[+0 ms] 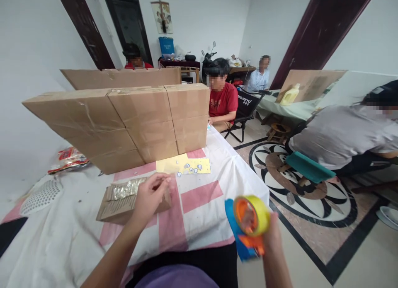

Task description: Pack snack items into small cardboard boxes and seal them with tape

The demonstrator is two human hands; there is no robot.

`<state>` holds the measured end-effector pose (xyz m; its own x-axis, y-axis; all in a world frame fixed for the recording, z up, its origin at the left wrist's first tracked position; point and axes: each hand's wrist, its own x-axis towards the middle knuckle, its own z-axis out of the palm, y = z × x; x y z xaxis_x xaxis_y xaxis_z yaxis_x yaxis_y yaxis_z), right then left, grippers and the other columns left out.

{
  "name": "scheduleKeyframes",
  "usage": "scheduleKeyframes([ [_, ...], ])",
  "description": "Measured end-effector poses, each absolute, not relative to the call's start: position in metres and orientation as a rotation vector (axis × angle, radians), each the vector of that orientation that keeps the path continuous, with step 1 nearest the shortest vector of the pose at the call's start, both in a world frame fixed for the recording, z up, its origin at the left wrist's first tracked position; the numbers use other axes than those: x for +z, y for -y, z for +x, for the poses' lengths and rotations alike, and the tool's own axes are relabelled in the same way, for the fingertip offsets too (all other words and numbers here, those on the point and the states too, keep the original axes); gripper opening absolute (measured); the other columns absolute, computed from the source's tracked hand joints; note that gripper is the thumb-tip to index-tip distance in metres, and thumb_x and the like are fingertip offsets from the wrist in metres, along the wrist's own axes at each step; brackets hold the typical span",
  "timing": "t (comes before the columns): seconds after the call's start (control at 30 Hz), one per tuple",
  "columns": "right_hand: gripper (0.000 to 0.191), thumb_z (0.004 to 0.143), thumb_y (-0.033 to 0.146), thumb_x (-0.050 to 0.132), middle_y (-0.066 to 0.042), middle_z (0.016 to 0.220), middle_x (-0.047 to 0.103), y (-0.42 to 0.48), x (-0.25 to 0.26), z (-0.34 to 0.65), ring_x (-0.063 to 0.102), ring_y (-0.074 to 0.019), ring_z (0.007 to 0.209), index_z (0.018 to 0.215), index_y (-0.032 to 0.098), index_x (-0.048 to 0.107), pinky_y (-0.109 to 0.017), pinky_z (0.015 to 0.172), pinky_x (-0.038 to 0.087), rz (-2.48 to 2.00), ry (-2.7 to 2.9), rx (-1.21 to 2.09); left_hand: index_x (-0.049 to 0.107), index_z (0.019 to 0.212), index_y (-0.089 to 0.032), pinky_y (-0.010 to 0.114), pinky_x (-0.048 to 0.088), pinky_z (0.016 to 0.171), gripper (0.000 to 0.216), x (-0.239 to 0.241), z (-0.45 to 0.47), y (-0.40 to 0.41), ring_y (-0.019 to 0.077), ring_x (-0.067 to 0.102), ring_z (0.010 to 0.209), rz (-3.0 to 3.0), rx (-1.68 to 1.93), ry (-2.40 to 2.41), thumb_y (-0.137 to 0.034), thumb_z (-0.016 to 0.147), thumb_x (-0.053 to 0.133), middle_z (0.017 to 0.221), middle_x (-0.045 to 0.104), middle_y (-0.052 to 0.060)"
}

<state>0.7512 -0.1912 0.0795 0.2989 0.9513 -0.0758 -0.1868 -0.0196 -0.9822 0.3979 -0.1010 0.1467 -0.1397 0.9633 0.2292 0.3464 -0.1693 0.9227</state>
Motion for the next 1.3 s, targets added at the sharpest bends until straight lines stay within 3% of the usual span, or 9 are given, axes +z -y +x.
scheduleKeyframes([
  [0.13, 0.073, 0.067, 0.092, 0.057, -0.007, 0.058, 0.067, 0.088, 0.055, 0.703, 0.064, -0.0217, 0.051, 0.065, 0.019, 0.063, -0.031, 0.048, 0.052, -1.301, 0.824, 1.015, 0.064, 0.091, -0.019, 0.017, 0.032, 0.035, 0.029, 0.163, 0.407, 0.099, 0.0062, 0.039, 0.036, 1.381, 1.430, -1.399, -0.048, 0.087, 0.067, 0.062, 0.068, -0.002],
  [0.33, 0.080, 0.073, 0.095, 0.038, -0.009, 0.060, 0.067, 0.019, 0.020, 0.647, 0.063, -0.0217, 0.052, 0.068, 0.018, 0.061, -0.032, 0.049, 0.049, -1.335, 1.059, 1.155, 0.061, 0.092, -0.019, 0.016, 0.028, 0.035, 0.033, 0.165, 0.398, 0.096, 0.0045, 0.038, 0.034, 1.363, 1.418, -1.360, -0.051, 0.091, 0.062, 0.062, 0.068, -0.002],
  [0.47, 0.073, 0.073, 0.089, 0.049, -0.007, 0.061, 0.063, 0.020, 0.016, 0.655, 0.060, -0.0218, 0.058, 0.068, 0.018, 0.062, -0.032, 0.052, 0.045, -1.422, 1.109, 1.044, 0.057, 0.086, -0.020, 0.015, 0.027, 0.035, 0.033, 0.167, 0.392, 0.098, 0.0050, 0.038, 0.034, 1.358, 1.401, -1.383, -0.052, 0.091, 0.062, 0.058, 0.066, -0.003],
  [0.57, 0.064, 0.068, 0.076, 0.067, -0.007, 0.073, 0.063, 0.028, 0.028, 0.671, 0.059, -0.0238, 0.075, 0.085, 0.014, 0.070, -0.032, 0.063, 0.045, -1.500, 1.107, 0.877, 0.056, 0.083, -0.020, 0.015, 0.029, 0.037, 0.033, 0.169, 0.389, 0.100, 0.0055, 0.039, 0.035, 1.374, 1.385, -1.393, -0.052, 0.091, 0.061, 0.057, 0.066, -0.003],
  [0.67, 0.057, 0.075, 0.064, 0.068, -0.006, 0.083, 0.060, 0.046, 0.055, 0.673, 0.056, -0.0226, 0.080, 0.102, 0.015, 0.074, -0.033, 0.070, 0.045, -1.441, 1.196, 0.783, 0.056, 0.083, -0.020, 0.016, 0.029, 0.037, 0.033, 0.166, 0.390, 0.105, 0.0060, 0.039, 0.035, 1.386, 1.342, -1.411, -0.052, 0.091, 0.060, 0.058, 0.066, -0.003],
  [0.8, 0.032, 0.087, 0.048, 0.065, -0.004, 0.084, 0.058, 0.079, 0.101, 0.638, 0.054, -0.0187, 0.075, 0.098, 0.021, 0.079, -0.032, 0.068, 0.043, -1.109, 1.467, 0.866, 0.058, 0.084, -0.021, 0.018, 0.032, 0.040, 0.031, 0.153, 0.398, 0.120, 0.0089, 0.046, 0.039, 1.426, 1.236, -1.398, -0.051, 0.092, 0.058, 0.059, 0.068, -0.002],
  [0.97, 0.017, 0.085, 0.036, 0.075, -0.001, 0.081, 0.055, 0.102, 0.144, 0.591, 0.056, -0.0182, 0.082, 0.098, 0.027, 0.079, -0.032, 0.076, 0.045, -0.869, 1.684, 0.849, 0.062, 0.084, -0.020, 0.022, 0.046, 0.056, 0.029, 0.124, 0.402, 0.144, 0.0143, 0.061, 0.056, 1.600, 1.173, -1.410, -0.047, 0.094, 0.056, 0.059, 0.067, -0.001],
  [1.07, 0.010, 0.089, 0.031, 0.072, -0.001, 0.079, 0.055, 0.106, 0.152, 0.581, 0.056, -0.0179, 0.081, 0.088, 0.026, 0.079, -0.033, 0.075, 0.044, -0.838, 1.716, 0.816, 0.063, 0.085, -0.020, 0.022, 0.041, 0.049, 0.033, 0.109, 0.396, 0.150, 0.0144, 0.058, 0.052, 1.574, 1.156, -1.422, -0.051, 0.092, 0.057, 0.058, 0.065, -0.001],
  [1.3, 0.008, 0.089, 0.030, 0.072, -0.001, 0.079, 0.051, 0.108, 0.155, 0.561, 0.053, -0.0195, 0.080, 0.086, 0.028, 0.079, -0.035, 0.073, 0.043, -0.755, 1.753, 0.766, 0.048, 0.134, -0.019, 0.020, 0.028, 0.037, 0.061, 0.117, 0.375, 0.174, 0.0117, 0.049, 0.040, 1.282, 1.170, -1.380, -0.052, 0.085, 0.066, 0.064, 0.070, -0.001],
])
